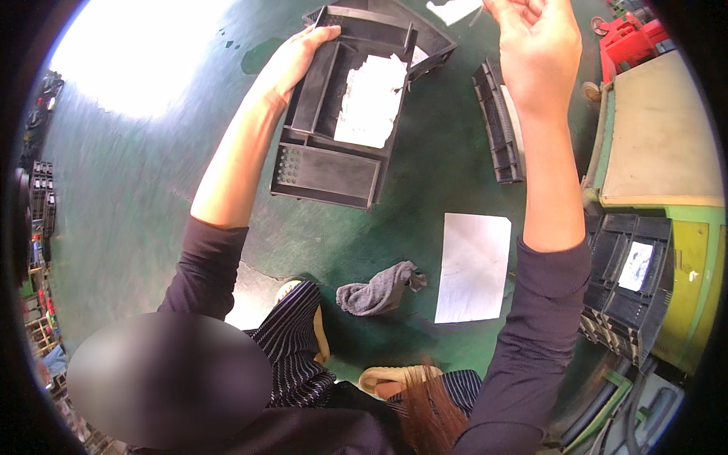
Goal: The person sits on the floor and handles black plastic crates, placing papers inside them. They walk to a trash bin, return, and continue wiping crates with a cloth and arranging papers within them.
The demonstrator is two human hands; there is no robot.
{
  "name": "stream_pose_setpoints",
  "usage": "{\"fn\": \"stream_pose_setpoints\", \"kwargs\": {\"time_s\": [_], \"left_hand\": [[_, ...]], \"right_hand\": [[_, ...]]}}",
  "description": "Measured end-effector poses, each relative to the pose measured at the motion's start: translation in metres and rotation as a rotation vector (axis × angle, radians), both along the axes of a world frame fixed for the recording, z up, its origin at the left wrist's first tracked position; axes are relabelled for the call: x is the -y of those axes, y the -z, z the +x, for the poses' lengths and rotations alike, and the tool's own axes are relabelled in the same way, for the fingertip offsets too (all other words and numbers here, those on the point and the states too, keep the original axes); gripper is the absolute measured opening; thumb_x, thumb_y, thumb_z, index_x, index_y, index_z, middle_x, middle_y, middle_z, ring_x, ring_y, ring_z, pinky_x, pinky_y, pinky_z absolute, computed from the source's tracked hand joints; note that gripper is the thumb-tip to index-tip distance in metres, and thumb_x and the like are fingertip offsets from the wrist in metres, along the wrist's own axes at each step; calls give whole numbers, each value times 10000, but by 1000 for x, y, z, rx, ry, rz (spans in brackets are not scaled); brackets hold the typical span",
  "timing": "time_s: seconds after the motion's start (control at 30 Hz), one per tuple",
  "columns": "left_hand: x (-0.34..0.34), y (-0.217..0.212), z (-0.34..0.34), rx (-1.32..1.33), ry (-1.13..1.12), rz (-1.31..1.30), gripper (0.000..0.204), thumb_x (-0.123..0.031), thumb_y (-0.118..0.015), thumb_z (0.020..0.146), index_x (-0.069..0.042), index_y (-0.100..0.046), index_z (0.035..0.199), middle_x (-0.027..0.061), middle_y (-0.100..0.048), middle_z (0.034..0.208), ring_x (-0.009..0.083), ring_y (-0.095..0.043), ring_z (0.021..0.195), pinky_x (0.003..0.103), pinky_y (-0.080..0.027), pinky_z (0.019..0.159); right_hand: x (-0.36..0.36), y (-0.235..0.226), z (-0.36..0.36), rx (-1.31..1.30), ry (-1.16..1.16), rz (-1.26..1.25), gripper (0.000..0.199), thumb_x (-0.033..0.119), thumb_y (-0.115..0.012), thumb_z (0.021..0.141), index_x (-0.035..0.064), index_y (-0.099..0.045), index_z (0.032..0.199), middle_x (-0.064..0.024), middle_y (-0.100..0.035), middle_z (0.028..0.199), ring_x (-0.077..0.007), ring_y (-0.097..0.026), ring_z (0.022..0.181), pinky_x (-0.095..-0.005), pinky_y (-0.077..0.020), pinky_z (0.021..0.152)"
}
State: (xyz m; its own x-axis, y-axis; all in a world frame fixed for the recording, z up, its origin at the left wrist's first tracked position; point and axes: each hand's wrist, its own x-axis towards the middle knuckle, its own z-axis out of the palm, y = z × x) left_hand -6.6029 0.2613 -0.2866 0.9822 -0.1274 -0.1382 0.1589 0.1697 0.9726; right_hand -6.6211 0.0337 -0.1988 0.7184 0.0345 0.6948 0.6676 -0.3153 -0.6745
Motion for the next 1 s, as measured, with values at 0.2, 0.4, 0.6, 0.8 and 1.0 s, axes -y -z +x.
{"fn": "stream_pose_setpoints", "kwargs": {"time_s": [0.2,0.4,0.6,0.8,1.0], "left_hand": [[9,-3,9,663,-443,879,506,-289,-605,816,-17,-435,1207,197,-514,1157,297,-484,1103,378,-378,940],[51,-39,-49,811,71,413,416,-170,-669,787,-12,-527,1145,94,-595,1084,186,-534,1047,327,-399,924],[76,-40,-77,392,243,157,152,-97,-607,844,20,-610,941,58,-643,813,107,-615,699,234,-498,673],[71,-34,-60,233,175,-28,163,-153,-611,845,-3,-611,910,63,-645,774,122,-629,669,227,-499,637],[76,-38,-71,147,228,-51,185,-178,-594,858,-19,-602,951,77,-653,842,132,-646,734,207,-506,637]], "right_hand": [[26,4,-26,-336,6,-41,361,37,-651,780,-1,-503,1107,-86,-644,842,-117,-604,774,-237,-472,709],[29,13,-52,-463,-68,172,378,23,-636,785,1,-481,1129,-91,-628,847,-134,-606,778,-244,-471,716],[28,4,-82,-454,-48,141,388,49,-664,751,12,-501,1102,-55,-590,873,-117,-567,812,-233,-462,721],[46,-24,-120,-489,-30,72,250,125,-700,734,49,-560,927,6,-507,904,-81,-489,834,-237,-420,740],[35,-31,-132,-502,-43,-182,266,175,-720,691,65,-501,795,3,-483,815,-99,-477,776,-270,-393,739]]}}
